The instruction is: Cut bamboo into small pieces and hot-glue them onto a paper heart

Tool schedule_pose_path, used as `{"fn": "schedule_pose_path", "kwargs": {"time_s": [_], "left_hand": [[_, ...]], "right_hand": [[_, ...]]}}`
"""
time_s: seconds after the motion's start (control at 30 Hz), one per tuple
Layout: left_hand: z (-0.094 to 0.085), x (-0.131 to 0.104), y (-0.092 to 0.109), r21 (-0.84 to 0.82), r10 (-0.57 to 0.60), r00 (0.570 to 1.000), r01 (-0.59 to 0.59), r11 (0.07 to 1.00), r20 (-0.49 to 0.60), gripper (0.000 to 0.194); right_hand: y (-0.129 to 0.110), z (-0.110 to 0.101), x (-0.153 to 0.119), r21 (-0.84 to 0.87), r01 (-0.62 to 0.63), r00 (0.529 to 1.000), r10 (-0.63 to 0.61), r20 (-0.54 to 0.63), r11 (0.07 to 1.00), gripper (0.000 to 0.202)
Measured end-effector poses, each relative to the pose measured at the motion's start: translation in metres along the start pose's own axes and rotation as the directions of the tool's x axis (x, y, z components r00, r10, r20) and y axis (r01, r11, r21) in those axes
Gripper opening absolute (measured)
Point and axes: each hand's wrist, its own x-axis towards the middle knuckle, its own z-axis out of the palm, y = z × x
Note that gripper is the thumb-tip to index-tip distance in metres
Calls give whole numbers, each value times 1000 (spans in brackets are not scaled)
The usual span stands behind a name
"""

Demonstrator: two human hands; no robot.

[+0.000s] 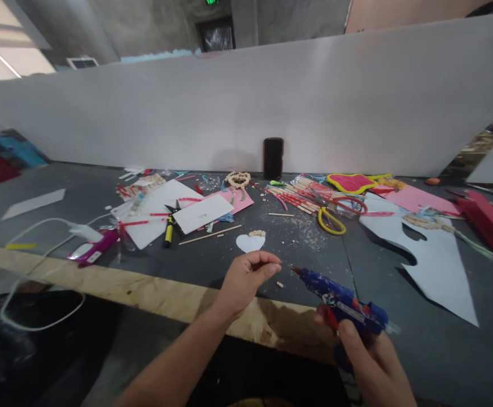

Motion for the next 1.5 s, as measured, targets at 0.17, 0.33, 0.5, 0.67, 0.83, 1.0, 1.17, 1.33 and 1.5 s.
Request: {"fn": "schedule_pose_path", "kwargs": {"time_s": [0.17,0.33,0.5,0.67,0.83,1.0,1.17,1.33,1.5], "left_hand": [[0,-7,-1,-179,-52,999,49,983,-8,12],[0,-10,-1,-235,-57,998,56,970,2,13],[0,-12,0,-211,-72,997,72,975,8,17],[0,-12,0,-193,-64,998,65,979,12,15],[0,-13,-1,-202,-67,998,69,977,14,15],[0,-13,-2,-189,-67,998,68,980,13,15],[1,-13,-1,-181,-69,998,69,981,6,16],[1,-13,-2,-184,-56,998,56,981,5,16],[1,-12,-4,-169,-56,998,53,984,-10,17]], "right_hand": [[-7,1,1,-120,201,978,-193,79,972,29],[-7,3,-1,-152,218,971,-199,132,964,29],[-6,5,-1,-158,224,973,-211,95,962,27],[-1,4,-1,-181,237,967,-215,135,954,26],[5,1,-4,-227,240,969,-219,112,944,25],[3,2,-5,-187,181,980,-162,112,965,27],[3,3,-6,-201,188,982,-177,72,961,28],[4,4,-7,-168,192,980,-182,76,967,26],[8,3,-6,-215,234,972,-220,87,948,26]]}}
